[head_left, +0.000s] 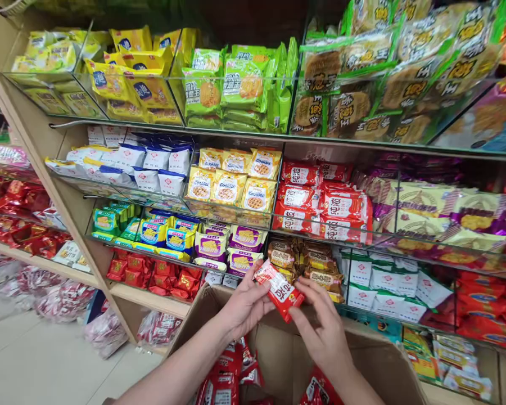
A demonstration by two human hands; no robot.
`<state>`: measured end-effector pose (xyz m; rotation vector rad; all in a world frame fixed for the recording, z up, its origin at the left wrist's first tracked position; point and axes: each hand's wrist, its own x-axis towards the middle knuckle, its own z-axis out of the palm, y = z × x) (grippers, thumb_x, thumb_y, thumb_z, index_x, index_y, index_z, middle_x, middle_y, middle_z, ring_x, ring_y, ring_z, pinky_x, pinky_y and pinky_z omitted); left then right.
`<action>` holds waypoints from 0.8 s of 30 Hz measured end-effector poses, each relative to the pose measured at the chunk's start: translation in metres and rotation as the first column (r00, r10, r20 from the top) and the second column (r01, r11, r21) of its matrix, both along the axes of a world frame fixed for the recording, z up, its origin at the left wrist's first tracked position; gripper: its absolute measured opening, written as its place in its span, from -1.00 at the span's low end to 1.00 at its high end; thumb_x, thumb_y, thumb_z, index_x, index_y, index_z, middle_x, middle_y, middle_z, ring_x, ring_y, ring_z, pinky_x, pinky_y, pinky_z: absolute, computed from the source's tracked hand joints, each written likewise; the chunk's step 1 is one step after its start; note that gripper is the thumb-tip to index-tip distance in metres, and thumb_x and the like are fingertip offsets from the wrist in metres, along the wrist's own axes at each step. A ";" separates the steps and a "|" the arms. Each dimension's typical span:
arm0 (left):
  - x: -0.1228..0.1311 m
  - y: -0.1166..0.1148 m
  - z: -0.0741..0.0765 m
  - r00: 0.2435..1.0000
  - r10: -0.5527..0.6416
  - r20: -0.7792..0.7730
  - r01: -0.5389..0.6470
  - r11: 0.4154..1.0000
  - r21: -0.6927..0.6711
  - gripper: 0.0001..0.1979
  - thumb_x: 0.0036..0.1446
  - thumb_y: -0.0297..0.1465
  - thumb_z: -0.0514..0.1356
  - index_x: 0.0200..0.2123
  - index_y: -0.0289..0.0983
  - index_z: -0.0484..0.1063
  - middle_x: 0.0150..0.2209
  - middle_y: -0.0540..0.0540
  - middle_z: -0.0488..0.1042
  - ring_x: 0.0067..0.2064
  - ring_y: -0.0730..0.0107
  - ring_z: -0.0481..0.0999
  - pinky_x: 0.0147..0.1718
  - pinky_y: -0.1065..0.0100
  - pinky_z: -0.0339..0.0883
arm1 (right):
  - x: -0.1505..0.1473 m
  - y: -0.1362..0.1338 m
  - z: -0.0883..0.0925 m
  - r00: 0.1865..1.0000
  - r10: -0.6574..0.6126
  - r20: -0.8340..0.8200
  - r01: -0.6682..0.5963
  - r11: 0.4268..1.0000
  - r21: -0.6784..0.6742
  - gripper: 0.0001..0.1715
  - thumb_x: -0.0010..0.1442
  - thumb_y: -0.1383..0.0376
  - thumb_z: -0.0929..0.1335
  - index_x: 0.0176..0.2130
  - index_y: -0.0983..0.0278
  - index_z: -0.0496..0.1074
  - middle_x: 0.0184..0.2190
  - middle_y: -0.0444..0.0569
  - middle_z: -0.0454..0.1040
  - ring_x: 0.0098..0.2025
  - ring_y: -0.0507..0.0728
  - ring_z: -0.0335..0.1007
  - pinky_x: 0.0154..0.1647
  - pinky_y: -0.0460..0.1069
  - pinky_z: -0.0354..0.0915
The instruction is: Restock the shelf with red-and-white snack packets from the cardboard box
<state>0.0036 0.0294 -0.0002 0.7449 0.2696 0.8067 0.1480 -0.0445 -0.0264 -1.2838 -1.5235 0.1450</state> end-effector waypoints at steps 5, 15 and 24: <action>-0.001 0.002 -0.008 1.000 -0.004 -0.003 0.004 1.000 0.031 -0.54 0.04 -0.54 0.17 -0.01 -0.17 0.12 -0.16 -0.06 0.43 -0.16 0.39 0.46 -0.09 0.24 0.25 | -0.003 0.011 -0.006 0.832 0.047 -0.553 -0.198 0.956 -0.217 -0.56 0.08 0.15 0.31 -0.07 0.29 0.24 -0.20 0.08 0.44 -0.21 0.15 0.38 -0.23 0.03 0.34; -0.001 0.001 -0.013 0.992 0.014 -0.126 0.005 0.989 0.146 -0.61 0.03 -0.48 0.19 -0.07 -0.24 0.17 -0.25 -0.07 0.43 -0.24 0.39 0.44 -0.20 0.25 0.31 | -0.003 0.011 -0.004 0.840 0.074 -0.538 -0.194 0.966 -0.171 -0.75 0.01 0.16 0.37 -0.44 0.29 0.29 -0.43 -0.08 0.34 -0.38 0.04 0.28 -0.37 -0.08 0.26; -0.009 -0.007 0.004 0.892 0.105 -0.440 0.196 0.787 0.585 -0.13 -0.04 -0.51 0.18 0.18 -0.10 -0.36 -0.19 -0.04 0.35 -0.23 0.44 0.38 -0.17 0.33 0.25 | -0.001 0.001 0.012 0.954 0.063 -0.294 -0.137 0.962 -0.237 -0.38 0.05 0.26 0.33 0.09 0.19 0.08 -0.01 0.03 0.27 -0.12 0.12 0.26 -0.16 0.00 0.24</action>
